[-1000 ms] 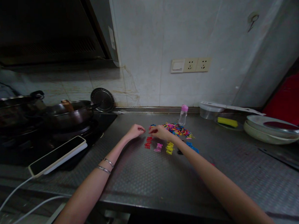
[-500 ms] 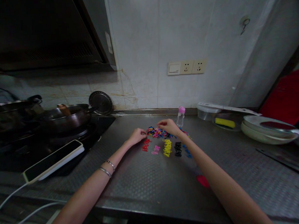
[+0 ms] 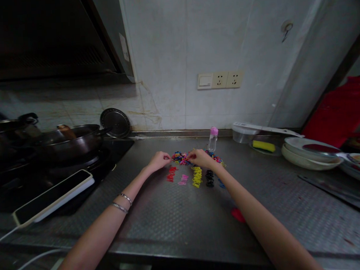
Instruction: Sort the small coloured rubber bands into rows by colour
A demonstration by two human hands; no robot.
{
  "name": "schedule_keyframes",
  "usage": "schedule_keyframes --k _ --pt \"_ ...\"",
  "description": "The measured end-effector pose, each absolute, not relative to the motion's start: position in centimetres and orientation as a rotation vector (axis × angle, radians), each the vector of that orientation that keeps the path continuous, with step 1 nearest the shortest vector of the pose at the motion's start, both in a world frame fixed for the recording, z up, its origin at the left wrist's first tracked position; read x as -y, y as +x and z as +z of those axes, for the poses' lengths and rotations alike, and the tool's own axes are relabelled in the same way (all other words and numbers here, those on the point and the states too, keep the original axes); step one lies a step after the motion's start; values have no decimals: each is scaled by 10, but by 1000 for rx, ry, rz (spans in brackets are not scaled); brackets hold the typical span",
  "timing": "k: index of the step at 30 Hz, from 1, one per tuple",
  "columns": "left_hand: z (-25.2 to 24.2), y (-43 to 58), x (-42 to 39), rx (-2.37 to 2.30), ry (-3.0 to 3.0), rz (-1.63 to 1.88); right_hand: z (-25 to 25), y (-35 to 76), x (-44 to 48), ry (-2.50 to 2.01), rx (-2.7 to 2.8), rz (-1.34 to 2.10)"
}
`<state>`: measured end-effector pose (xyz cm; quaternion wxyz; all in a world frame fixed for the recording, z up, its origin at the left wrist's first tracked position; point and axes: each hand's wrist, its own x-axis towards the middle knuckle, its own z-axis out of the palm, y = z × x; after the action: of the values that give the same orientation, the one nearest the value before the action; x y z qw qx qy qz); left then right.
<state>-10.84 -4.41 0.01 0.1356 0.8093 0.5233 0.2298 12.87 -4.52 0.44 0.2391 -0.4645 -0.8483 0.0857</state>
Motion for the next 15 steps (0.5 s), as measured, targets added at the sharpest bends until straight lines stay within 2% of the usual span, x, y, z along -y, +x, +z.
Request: schedule_keyframes --k 5,15 --pt "7 -117 48 -1384 2281 740 4 126 50 -1208 2451 174" --pt "7 -114 53 -1155 2244 474 1 120 56 -1181 2521 128"
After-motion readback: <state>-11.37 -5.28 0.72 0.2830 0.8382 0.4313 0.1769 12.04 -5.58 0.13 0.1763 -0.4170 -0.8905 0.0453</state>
